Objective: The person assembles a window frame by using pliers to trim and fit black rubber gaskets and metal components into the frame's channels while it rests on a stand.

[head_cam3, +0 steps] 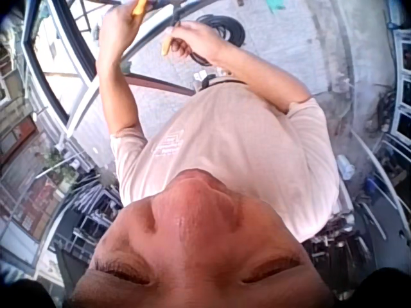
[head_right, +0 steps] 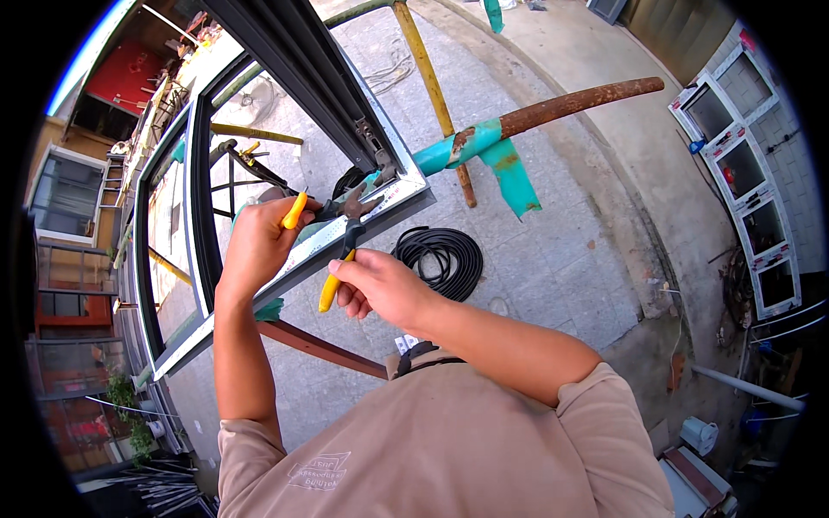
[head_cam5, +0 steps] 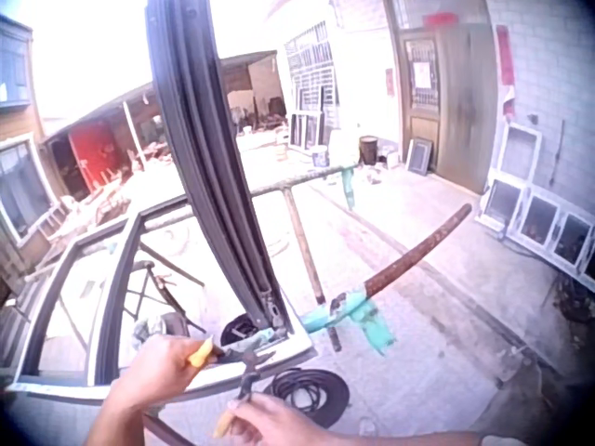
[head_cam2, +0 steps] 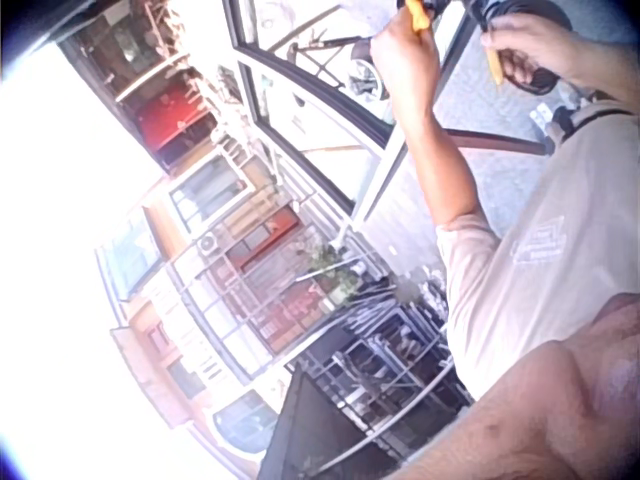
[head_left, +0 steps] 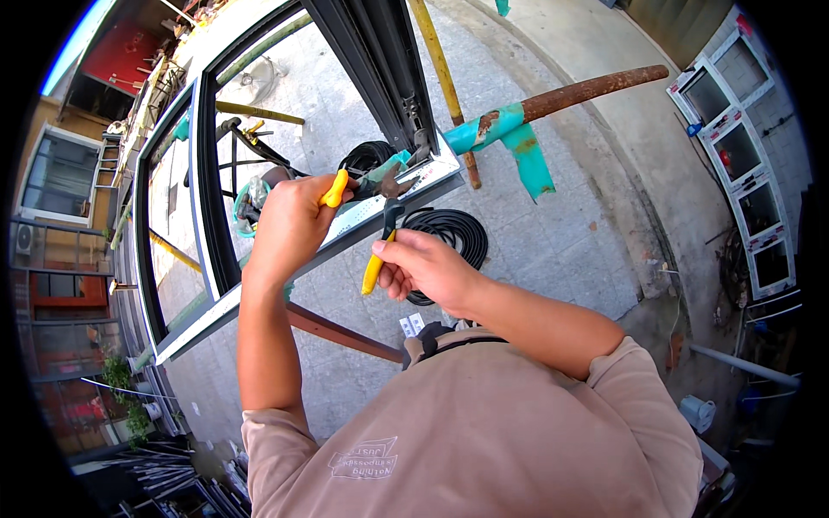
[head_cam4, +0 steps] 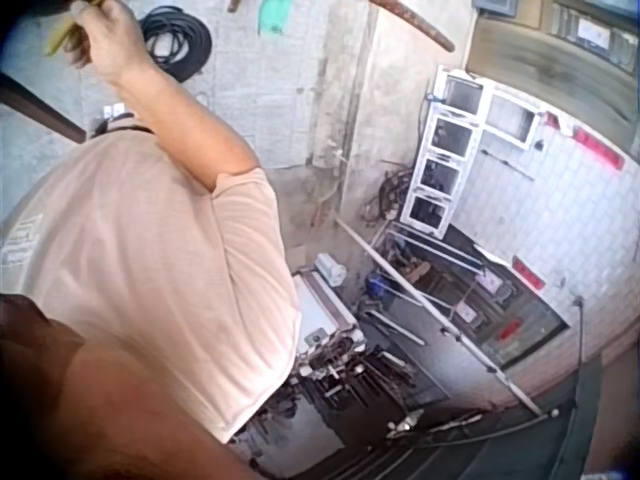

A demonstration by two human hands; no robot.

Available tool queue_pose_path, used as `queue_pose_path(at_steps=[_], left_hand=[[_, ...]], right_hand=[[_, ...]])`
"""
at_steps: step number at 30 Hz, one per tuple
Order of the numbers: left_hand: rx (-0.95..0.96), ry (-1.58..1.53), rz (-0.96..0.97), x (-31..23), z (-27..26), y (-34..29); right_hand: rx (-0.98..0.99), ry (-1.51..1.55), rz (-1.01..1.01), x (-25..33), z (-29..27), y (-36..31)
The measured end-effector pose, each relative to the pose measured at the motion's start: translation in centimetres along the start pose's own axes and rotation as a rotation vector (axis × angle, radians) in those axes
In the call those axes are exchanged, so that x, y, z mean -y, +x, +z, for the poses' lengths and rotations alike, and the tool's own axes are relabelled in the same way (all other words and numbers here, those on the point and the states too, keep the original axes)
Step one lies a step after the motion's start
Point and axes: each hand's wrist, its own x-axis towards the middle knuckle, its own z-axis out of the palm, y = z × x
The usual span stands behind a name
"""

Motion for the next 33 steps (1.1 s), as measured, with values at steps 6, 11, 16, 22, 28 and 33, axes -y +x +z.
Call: queue_pose_path(at_steps=[6,11,16,22,28,33], left_hand=[[0.074,0.014,-0.012,1.0,-0.4,1.8],[0.105,-0.026,0.0,2.2,-0.5,3.5],[0.148,-0.071,0.037,3.3,-0.1,4.6],[0.193,-0.133,0.027,4.1,-0.1,5.2],[0.222,-0.128,0.028,4.6,0.0,5.5],[0.229,-0.153,0.024,4.8,0.3,5.9]], right_hand=[[-0.001,0.06,0.009,0.3,0.4,0.9],[0.0,0.117,-0.029,0.2,0.7,2.0],[-0.028,0.105,-0.037,0.3,0.9,2.4],[-0.034,0.073,-0.066,0.3,1.1,2.8],[-0.05,0.049,-0.081,0.2,1.1,3.1],[-0.066,0.047,-0.089,0.2,0.9,3.3]])
